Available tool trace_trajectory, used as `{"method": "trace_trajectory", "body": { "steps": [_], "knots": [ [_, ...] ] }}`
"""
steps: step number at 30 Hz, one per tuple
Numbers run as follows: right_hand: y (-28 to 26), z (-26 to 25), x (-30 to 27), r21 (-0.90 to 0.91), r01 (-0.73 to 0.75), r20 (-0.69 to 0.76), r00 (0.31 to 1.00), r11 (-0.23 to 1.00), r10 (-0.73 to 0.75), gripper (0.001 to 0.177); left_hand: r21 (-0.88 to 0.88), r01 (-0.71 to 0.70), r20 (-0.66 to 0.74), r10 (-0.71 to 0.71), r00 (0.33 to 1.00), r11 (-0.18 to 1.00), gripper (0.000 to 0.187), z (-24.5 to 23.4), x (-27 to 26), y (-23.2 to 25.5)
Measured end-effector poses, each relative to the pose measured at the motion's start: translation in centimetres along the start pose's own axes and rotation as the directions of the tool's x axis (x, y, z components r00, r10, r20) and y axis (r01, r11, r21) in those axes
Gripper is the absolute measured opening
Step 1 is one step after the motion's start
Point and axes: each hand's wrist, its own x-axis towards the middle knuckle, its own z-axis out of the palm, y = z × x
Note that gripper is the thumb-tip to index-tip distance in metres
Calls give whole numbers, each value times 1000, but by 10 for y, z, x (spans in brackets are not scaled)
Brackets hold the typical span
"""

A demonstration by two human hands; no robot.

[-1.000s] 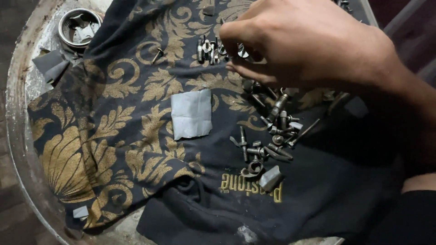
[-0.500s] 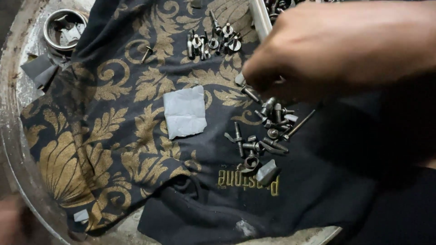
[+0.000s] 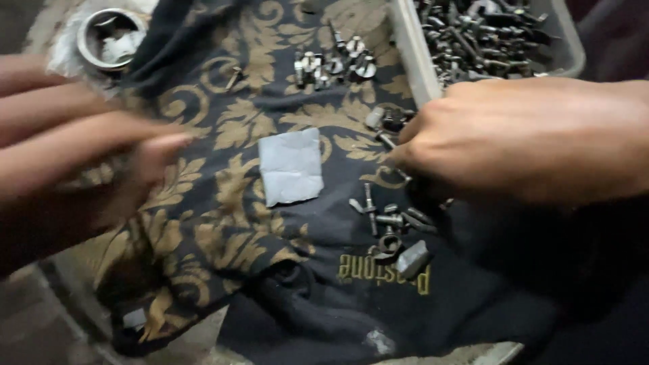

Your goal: The person cleans small metal screws and bolts using a piece of sandpaper. They hold the sandpaper on a patterned cloth and rub each screw against it to remove rust or debris, then place the cleaned items into a pile on the cloth.

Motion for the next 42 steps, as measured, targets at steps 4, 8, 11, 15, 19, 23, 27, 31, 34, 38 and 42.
{"method": "trace_trajectory", "body": {
  "steps": [4,8,11,15,19,23,27,31,34,38,42],
  "knots": [
    [-4,-3,3,119,-49,-58,997,992,56,7,26,-160,-33,161,986,987,4,30,55,-5],
    [2,-3,10,153,-92,37,995,984,87,4,-388,79,220,9,976,918,15,53,77,-21],
    [20,10,11,213,-35,-101,993,976,58,19,-434,306,463,-81,883,848,24,58,83,-27],
    [16,-19,8,257,235,-661,751,937,-7,12,-335,372,603,-106,791,866,37,61,89,-28],
    [3,-31,35,281,456,-766,636,845,-89,15,-307,317,604,-73,793,898,43,65,90,-34],
    [-9,-22,57,274,468,-788,610,840,-83,14,-331,295,598,-42,800,897,39,65,83,-34],
    [-12,-18,70,222,431,-814,576,875,-78,8,-384,257,543,-8,839,887,36,65,78,-36],
    [-13,-21,73,221,439,-810,580,871,-86,8,-426,253,508,-2,862,869,33,65,73,-39],
    [-13,-20,75,218,436,-798,594,873,-98,12,-392,268,536,-18,844,880,34,64,72,-36],
    [-9,-17,73,194,400,-791,604,896,-99,21,-398,250,481,-31,876,882,33,66,69,-33],
    [-11,-16,75,131,396,-815,565,909,-129,12,-410,243,489,-14,872,879,65,62,68,-28]
  ]
}}
